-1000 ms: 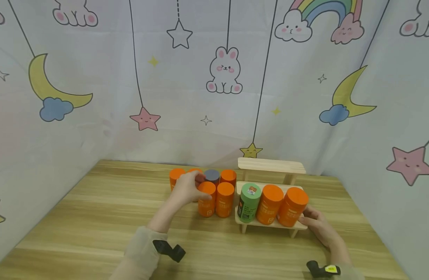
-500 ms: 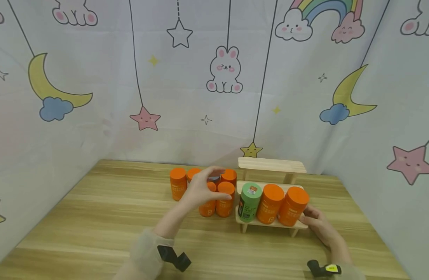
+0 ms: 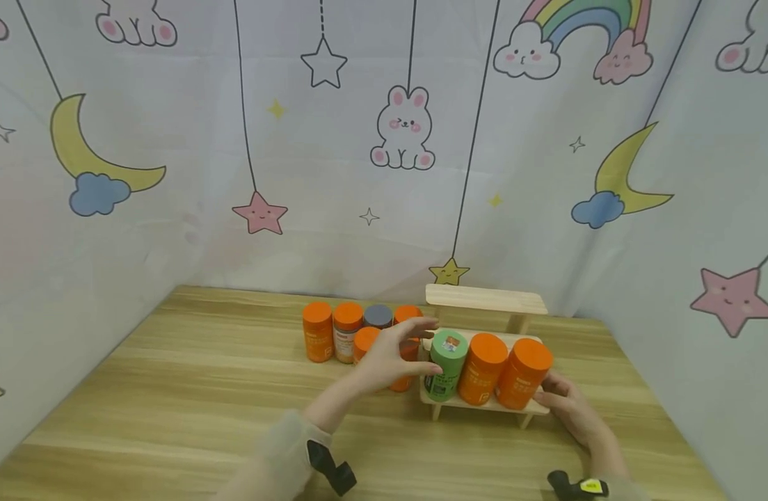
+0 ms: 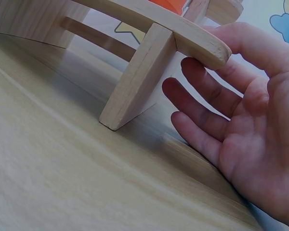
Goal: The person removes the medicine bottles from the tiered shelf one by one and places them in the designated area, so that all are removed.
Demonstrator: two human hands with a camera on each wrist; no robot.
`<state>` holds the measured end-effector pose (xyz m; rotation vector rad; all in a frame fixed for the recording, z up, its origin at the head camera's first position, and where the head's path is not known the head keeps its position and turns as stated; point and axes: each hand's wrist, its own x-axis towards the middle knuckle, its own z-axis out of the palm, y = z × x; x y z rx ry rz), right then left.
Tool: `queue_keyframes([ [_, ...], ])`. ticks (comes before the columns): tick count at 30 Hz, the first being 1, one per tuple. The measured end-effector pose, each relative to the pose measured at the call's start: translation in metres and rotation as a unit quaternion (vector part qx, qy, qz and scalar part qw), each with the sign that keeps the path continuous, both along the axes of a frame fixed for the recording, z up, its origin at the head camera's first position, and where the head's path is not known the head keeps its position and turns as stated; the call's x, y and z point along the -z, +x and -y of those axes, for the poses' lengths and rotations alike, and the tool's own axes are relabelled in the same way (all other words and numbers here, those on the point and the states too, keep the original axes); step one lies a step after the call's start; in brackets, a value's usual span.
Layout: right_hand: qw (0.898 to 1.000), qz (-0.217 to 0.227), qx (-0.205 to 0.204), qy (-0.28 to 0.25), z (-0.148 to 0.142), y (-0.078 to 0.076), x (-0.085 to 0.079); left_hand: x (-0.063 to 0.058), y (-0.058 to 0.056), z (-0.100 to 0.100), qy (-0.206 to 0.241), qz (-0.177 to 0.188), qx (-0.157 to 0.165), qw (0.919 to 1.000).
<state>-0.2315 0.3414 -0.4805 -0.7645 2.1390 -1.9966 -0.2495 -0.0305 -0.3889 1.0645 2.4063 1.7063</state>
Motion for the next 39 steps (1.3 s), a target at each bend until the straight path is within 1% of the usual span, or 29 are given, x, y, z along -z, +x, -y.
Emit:
queue_keyframes([
  [9, 1.0, 0.008, 0.005, 0.0, 0.001, 0.002, 0.001, 0.007, 0.005, -0.014, -0.019, 0.007, 0.014, 0.9997],
  [12, 1.0, 0.006, 0.005, 0.001, 0.001, 0.002, 0.001, 0.009, 0.006, -0.017, -0.025, 0.006, 0.008, 0.9996],
  [16, 1.0, 0.003, 0.001, -0.002, 0.001, 0.002, 0.0, 0.012, 0.008, -0.019, -0.021, 0.018, 0.001, 0.9996],
  [23, 1.0, 0.001, -0.005, -0.012, 0.001, 0.0, 0.0, 0.012, 0.009, -0.019, 0.01, 0.045, 0.007, 0.9989],
  [27, 1.0, 0.002, -0.005, -0.007, 0.001, -0.001, 0.0, 0.013, 0.008, -0.019, 0.012, 0.037, 0.008, 0.9992],
  [31, 1.0, 0.007, -0.002, -0.002, 0.001, -0.001, 0.0, 0.012, 0.009, -0.017, 0.011, 0.028, 0.007, 0.9995],
  [33, 1.0, 0.009, -0.002, -0.003, 0.001, -0.001, 0.0, 0.011, 0.01, -0.016, 0.008, 0.03, 0.003, 0.9995],
  [39, 1.0, 0.006, -0.002, -0.005, 0.001, -0.002, 0.001, 0.004, 0.01, -0.01, -0.019, 0.029, -0.005, 0.9994],
])
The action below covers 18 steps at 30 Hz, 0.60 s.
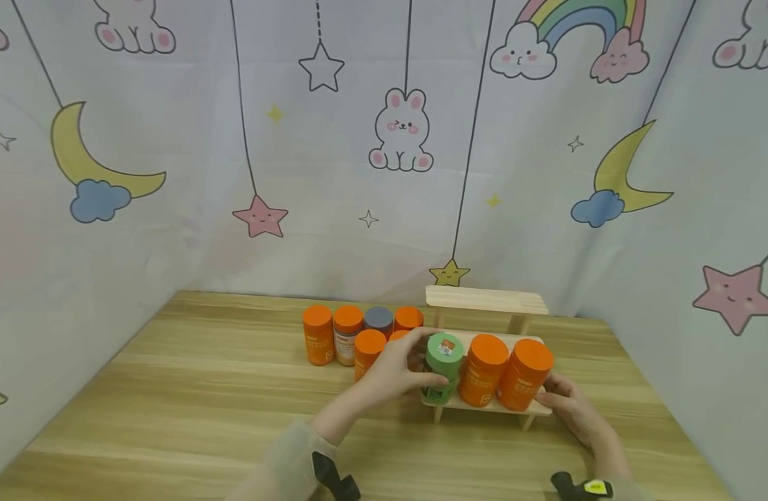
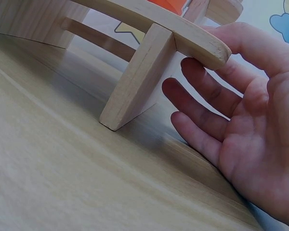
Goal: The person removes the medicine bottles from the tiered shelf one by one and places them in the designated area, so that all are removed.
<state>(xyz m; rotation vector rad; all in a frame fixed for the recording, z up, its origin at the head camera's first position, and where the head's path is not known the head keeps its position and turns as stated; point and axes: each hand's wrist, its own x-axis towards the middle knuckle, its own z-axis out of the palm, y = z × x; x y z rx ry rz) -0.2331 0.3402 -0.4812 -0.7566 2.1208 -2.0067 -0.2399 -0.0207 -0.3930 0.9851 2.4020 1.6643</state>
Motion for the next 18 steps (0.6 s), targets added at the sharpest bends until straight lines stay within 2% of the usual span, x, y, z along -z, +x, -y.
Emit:
queue_keyframes([
  [11, 1.0, 0.003, 0.002, 0.003, -0.001, 0.0, 0.0, -0.019, -0.004, 0.024, 0.021, 0.006, 0.0, 0.9998],
  [18, 1.0, 0.005, 0.007, 0.001, 0.0, 0.001, 0.0, -0.028, -0.009, 0.042, -0.002, -0.003, 0.005, 1.0],
])
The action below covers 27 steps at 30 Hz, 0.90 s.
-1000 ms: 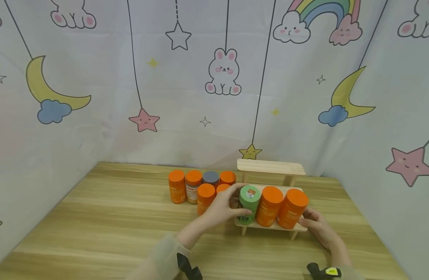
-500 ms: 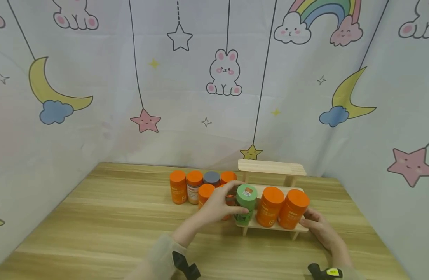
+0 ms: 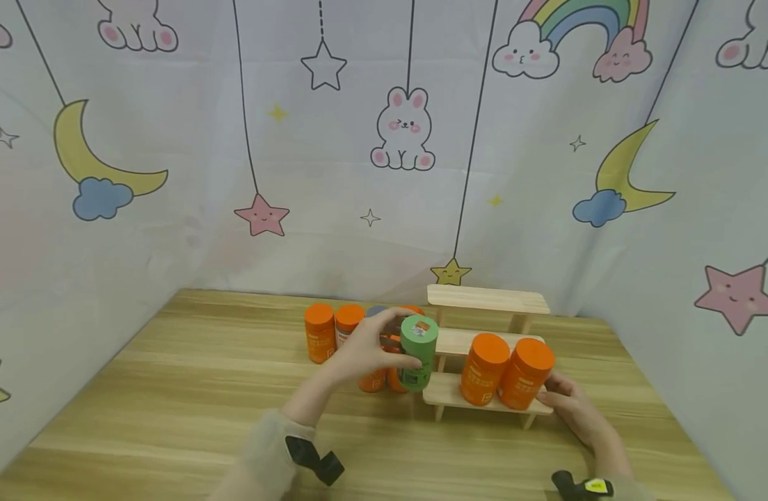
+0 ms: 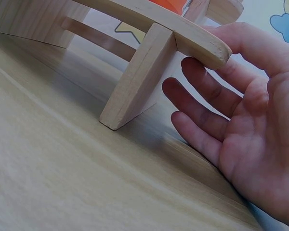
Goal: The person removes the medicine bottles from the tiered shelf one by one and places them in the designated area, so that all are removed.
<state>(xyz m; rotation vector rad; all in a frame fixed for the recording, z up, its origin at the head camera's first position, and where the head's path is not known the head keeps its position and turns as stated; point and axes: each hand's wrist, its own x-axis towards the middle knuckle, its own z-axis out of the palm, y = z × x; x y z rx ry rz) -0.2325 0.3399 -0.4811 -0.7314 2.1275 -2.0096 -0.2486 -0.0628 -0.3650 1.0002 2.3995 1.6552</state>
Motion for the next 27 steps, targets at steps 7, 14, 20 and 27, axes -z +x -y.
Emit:
queue_keyframes([
  [7, 1.0, 0.001, 0.002, 0.0, 0.0, -0.001, 0.0, -0.008, -0.005, 0.023, -0.008, -0.01, 0.012, 0.9998],
  [14, 1.0, -0.005, -0.001, 0.004, -0.001, -0.001, 0.002, -0.016, -0.007, 0.045, -0.01, -0.013, 0.01, 0.9998],
  [20, 1.0, -0.008, -0.001, 0.005, -0.001, -0.001, 0.002, -0.023, -0.008, 0.067, -0.006, 0.007, 0.023, 0.9997],
  [27, 1.0, -0.007, -0.002, 0.002, -0.001, -0.001, 0.002, -0.025, -0.012, 0.088, -0.042, 0.015, 0.035, 0.9984],
])
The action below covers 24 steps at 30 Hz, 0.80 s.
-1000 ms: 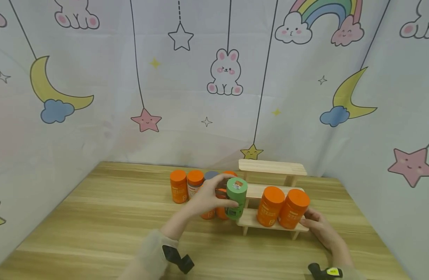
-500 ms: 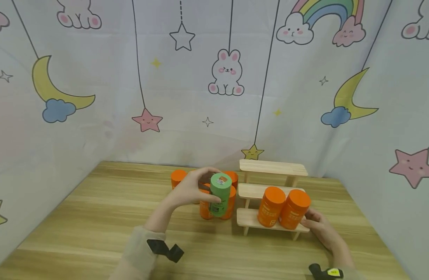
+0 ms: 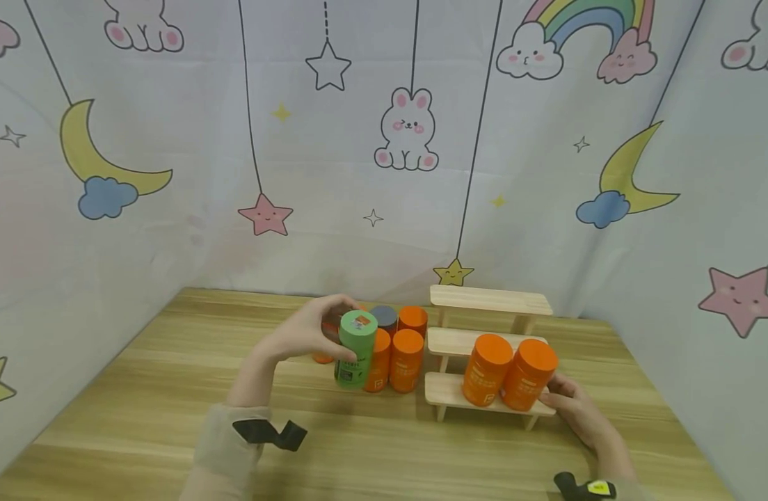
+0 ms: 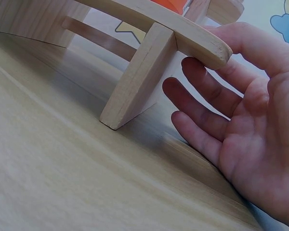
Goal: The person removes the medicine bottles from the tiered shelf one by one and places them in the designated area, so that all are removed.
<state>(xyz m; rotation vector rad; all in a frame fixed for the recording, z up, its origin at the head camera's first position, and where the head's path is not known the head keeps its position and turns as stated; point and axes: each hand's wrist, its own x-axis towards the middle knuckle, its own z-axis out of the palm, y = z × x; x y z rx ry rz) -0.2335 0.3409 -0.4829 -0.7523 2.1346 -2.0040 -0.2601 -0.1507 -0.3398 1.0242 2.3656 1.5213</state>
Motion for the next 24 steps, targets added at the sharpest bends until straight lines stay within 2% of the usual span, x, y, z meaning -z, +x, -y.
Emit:
queue_keyframes([
  [5, 1.0, -0.002, -0.005, -0.003, 0.0, 0.001, -0.001, 0.004, -0.004, 0.009, -0.019, 0.013, -0.02, 0.9995],
  [11, 1.0, 0.001, -0.004, -0.002, 0.0, 0.001, -0.001, 0.01, -0.01, 0.016, -0.056, 0.005, -0.056, 0.9969],
  [20, 1.0, 0.001, 0.002, 0.004, 0.0, 0.001, -0.001, 0.02, -0.016, 0.017, -0.103, 0.01, -0.098, 0.9898],
  [24, 1.0, 0.001, 0.003, 0.005, 0.001, 0.001, -0.001, 0.023, -0.017, 0.013, -0.13, -0.001, -0.129, 0.983],
])
